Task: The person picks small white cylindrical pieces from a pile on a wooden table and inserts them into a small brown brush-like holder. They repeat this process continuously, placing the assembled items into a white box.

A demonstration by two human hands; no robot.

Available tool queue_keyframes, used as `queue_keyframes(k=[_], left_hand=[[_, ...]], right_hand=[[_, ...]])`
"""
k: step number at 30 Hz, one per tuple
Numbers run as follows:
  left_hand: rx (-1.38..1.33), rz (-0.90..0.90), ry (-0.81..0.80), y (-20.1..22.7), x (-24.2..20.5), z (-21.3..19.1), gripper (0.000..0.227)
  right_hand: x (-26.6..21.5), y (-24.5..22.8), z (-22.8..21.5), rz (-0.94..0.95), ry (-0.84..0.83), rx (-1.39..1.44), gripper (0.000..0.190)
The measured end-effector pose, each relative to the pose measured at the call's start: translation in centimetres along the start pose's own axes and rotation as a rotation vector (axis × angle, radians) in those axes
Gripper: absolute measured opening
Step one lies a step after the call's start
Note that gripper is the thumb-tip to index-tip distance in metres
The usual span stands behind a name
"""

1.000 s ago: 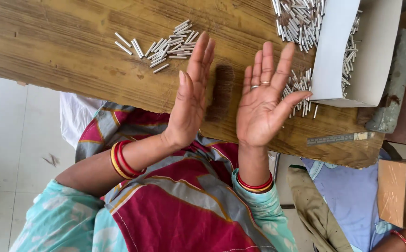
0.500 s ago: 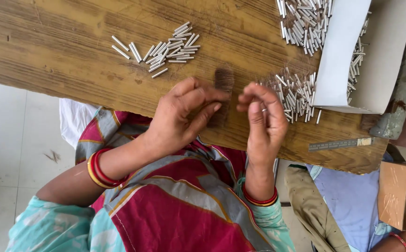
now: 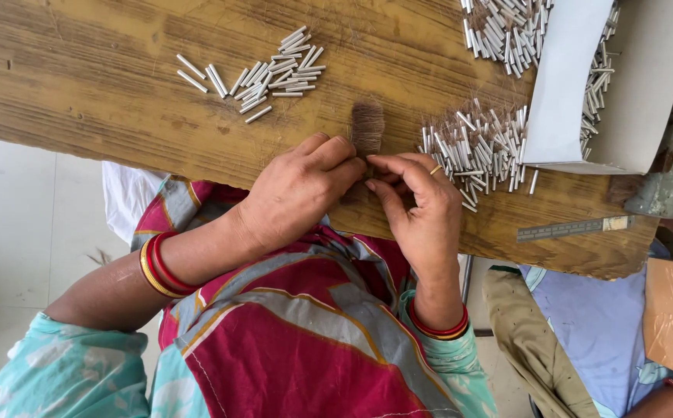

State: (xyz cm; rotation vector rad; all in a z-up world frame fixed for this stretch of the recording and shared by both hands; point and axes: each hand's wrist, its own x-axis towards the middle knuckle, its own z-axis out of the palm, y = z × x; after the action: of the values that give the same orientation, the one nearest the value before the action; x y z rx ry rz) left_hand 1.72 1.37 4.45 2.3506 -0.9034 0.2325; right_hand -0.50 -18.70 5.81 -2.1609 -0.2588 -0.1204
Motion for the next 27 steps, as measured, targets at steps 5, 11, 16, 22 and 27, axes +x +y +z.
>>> queue_keyframes(k=[5, 11, 16, 22, 27], left_hand=[[0.065, 0.065, -0.013, -0.2, 0.2, 0.0, 0.022], [0.058, 0.091, -0.016, -0.9, 0.4, 0.2, 0.024], [0.015, 0.124, 0.025, -1.1, 0.3, 0.1, 0.030], [0.002, 0.150, 0.047, -1.1, 0.1, 0.0, 0.032], [0.014, 0.120, 0.052, -0.9, 0.3, 0.2, 0.034]], right_hand=[[0.2, 0.1, -0.1, 0.010, -0.023, -0.008, 0.027], [0.5, -0.1, -0.1, 0.065, -0.042, 0.012, 0.026], [0.9, 0.3, -0.3, 0.004, -0.069, -0.012, 0.024], [1.2, 0.2, -0.3, 0.037, -0.087, 0.011, 0.020], [1.0, 0.3, 0.0, 0.048, -0.072, 0.017, 0.018]])
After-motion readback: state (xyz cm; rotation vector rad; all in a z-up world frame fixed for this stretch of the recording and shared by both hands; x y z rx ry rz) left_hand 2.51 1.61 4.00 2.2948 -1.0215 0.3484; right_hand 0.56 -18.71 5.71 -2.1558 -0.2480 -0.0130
